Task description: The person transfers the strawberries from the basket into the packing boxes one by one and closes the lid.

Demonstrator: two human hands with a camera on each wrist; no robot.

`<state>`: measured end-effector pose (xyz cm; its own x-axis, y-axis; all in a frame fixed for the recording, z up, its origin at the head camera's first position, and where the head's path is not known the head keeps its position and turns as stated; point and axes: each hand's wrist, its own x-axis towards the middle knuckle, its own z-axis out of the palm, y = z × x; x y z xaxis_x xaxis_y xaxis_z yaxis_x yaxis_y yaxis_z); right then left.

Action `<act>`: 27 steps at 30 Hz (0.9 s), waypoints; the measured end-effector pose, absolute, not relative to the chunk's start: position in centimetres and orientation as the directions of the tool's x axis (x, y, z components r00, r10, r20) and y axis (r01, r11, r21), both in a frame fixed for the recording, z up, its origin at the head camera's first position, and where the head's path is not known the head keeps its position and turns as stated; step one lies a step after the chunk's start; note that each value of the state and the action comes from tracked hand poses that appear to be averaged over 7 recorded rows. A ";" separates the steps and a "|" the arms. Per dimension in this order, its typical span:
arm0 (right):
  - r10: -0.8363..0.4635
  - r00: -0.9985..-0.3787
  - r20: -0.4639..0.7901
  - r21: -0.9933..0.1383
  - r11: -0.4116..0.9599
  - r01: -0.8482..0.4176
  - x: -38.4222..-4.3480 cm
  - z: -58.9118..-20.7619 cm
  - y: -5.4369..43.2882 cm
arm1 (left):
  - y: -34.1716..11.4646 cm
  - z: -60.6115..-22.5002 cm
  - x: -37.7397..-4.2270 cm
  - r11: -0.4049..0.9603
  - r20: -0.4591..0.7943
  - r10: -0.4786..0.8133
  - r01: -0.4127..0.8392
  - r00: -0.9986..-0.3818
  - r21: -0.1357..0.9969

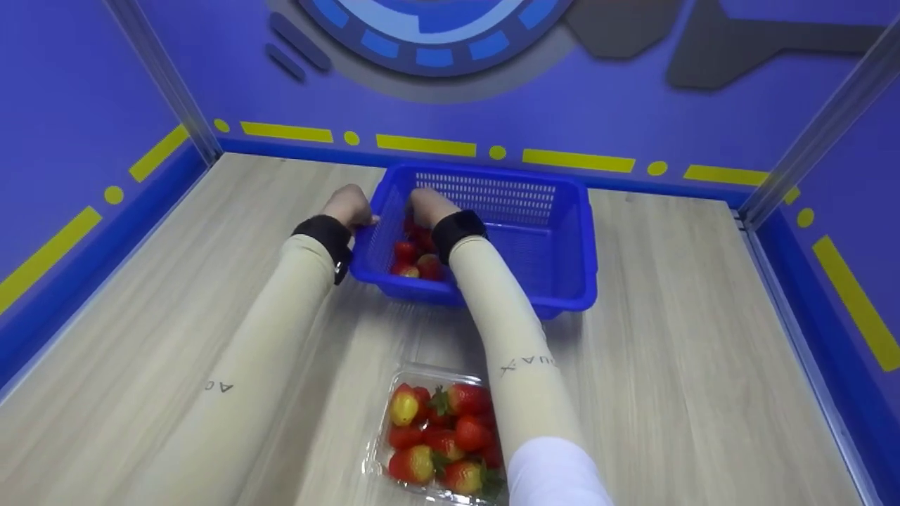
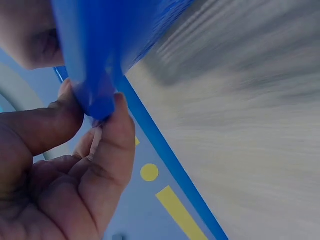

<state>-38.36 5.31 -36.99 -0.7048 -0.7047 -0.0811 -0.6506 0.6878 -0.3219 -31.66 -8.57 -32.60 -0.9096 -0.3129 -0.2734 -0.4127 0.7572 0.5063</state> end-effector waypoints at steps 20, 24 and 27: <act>-0.654 -0.728 -0.205 -0.299 0.750 -0.590 -38.1 -37.8 4.6 | -8.0 -32.4 -31.1 0.721 -0.252 -0.346 -0.428 -0.904 0.546; -0.654 -0.728 -0.203 -0.328 0.746 -0.579 -38.2 -37.9 4.7 | -8.0 -32.5 -31.1 0.715 -0.255 -0.348 -0.431 -0.902 0.550; -0.655 -0.736 -0.167 -0.374 0.733 -0.568 -38.4 -37.7 4.8 | -7.9 -32.5 -31.1 0.711 -0.252 -0.353 -0.433 -0.901 0.554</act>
